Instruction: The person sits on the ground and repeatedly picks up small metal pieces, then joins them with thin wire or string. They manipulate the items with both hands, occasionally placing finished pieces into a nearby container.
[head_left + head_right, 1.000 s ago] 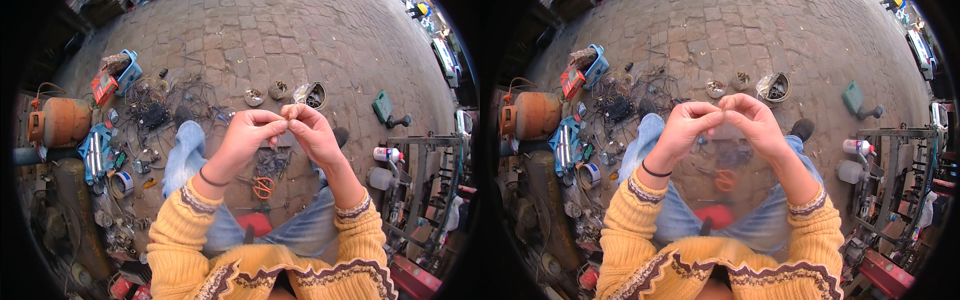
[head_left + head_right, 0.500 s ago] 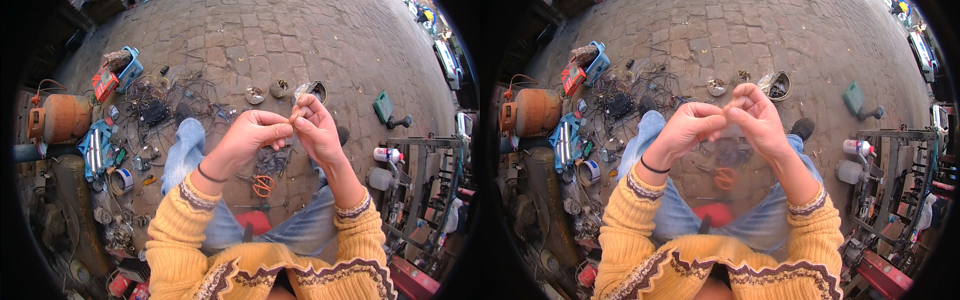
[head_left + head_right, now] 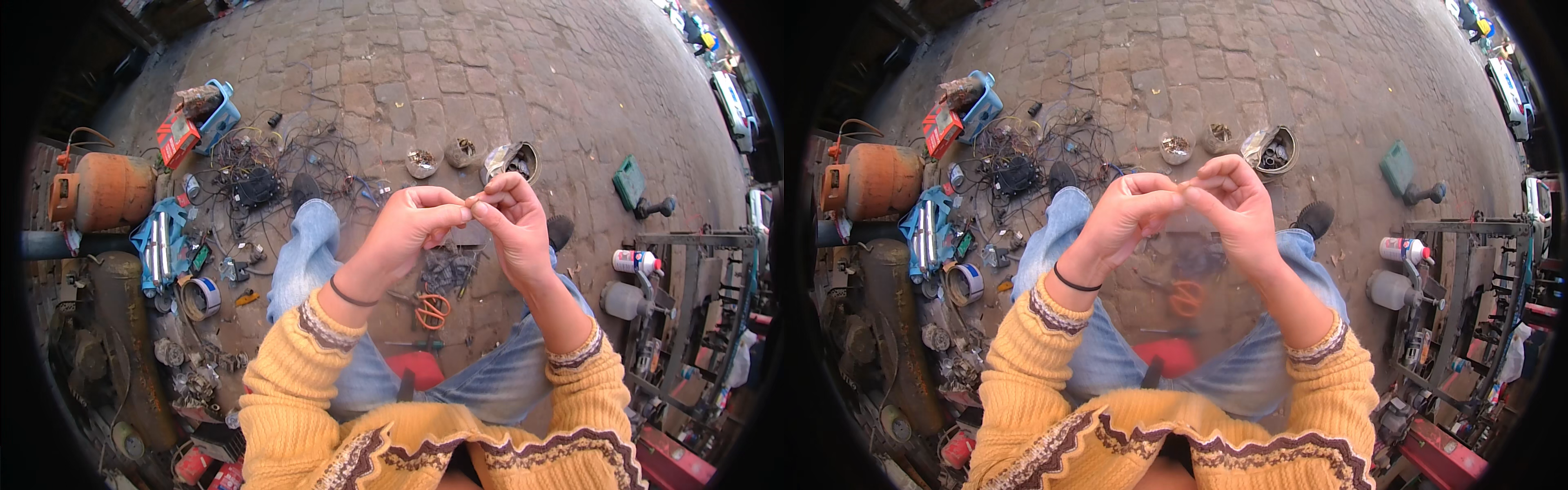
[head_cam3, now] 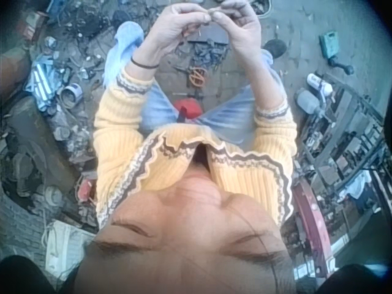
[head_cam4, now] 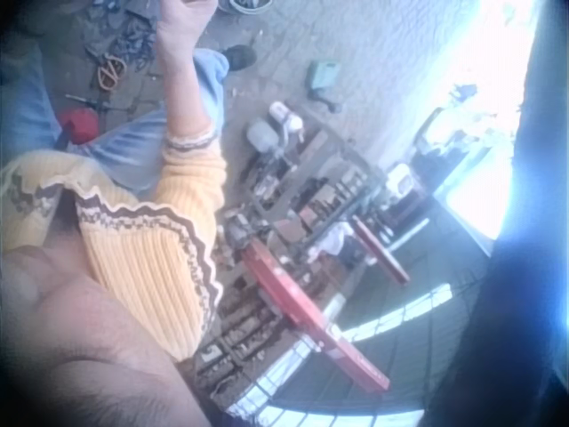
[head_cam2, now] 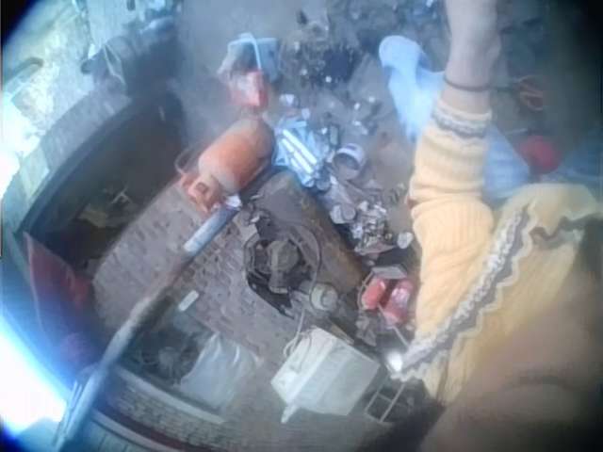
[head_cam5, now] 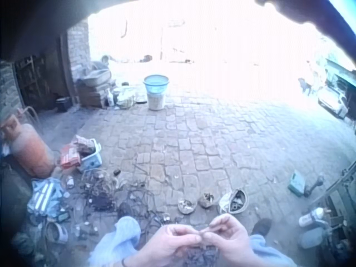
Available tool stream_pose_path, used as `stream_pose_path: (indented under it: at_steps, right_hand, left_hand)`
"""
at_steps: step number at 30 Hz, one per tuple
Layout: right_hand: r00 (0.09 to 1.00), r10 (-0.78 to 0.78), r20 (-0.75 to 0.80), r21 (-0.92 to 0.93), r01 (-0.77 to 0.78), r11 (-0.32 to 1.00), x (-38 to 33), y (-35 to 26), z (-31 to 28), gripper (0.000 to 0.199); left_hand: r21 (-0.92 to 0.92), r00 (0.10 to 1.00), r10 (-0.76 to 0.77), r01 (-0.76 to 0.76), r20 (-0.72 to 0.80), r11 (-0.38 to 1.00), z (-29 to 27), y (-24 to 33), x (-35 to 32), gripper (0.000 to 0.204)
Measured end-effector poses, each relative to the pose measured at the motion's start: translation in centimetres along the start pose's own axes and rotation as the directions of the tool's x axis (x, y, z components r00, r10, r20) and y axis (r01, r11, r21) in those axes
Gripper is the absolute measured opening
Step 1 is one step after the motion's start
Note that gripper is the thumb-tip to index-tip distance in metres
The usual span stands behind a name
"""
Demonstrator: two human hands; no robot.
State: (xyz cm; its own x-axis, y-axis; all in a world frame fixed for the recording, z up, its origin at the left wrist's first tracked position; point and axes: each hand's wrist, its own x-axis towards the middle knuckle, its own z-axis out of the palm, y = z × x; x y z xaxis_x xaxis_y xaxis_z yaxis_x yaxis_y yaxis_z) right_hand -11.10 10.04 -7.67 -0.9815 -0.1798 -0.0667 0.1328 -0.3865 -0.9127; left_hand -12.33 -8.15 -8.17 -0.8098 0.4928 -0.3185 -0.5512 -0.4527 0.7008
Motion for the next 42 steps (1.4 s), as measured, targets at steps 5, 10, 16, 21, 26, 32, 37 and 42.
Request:
stream_pose_path:
  at_steps: [5, 10, 16, 21, 26, 32, 37, 42]
  right_hand:
    - [0.960, -0.271, 0.067, -0.549, 0.263, 0.793, 0.4, -0.9, -0.1, 0.039]
    - [0.607, -0.485, 0.629, -0.753, 0.631, -0.187, 0.5, -2.2, -0.8, 0.033]
    - [0.502, -0.389, 0.772, -0.634, 0.653, -0.415, 0.3, -2.1, -0.9, 0.021]
    - [0.550, -0.361, 0.753, -0.657, 0.658, -0.369, 0.2, -2.0, -0.8, 0.013]
    - [0.751, -0.257, 0.608, -0.787, 0.612, -0.075, -0.3, -1.0, -0.9, 0.010]
    - [0.948, -0.070, 0.309, -0.853, 0.309, 0.420, -1.6, -0.6, -0.8, 0.004]
    - [0.821, 0.557, 0.127, -0.414, -0.466, 0.782, -2.1, -0.6, -1.5, 0.016]
    - [0.640, 0.730, 0.241, -0.114, -0.728, 0.676, -2.0, -0.1, -2.3, 0.024]
  left_hand:
    - [-0.020, 0.999, -0.008, 0.007, -0.044, 1.000, -0.5, 0.0, 0.1, 0.007]
    - [0.073, 0.998, -0.035, 0.039, -0.054, 0.997, -0.9, 0.1, -0.4, 0.007]
    - [0.144, 0.993, -0.116, 0.113, 0.015, 0.983, -1.1, 0.0, -0.4, 0.012]
    - [0.278, 0.998, -0.048, 0.056, -0.035, 0.959, -0.7, 0.1, -0.7, 0.012]
    - [0.810, 0.930, 0.366, -0.228, 0.017, 0.541, 0.0, -0.7, -1.5, 0.009]
    - [0.874, 0.682, 0.578, -0.469, 0.449, -0.126, 0.2, -2.6, -1.8, 0.015]
    - [0.672, 0.504, 0.445, -0.580, 0.740, -0.461, -0.5, -2.7, -2.5, 0.013]
    - [0.721, 0.557, 0.480, -0.634, 0.677, -0.280, -0.9, -2.9, -2.5, 0.011]
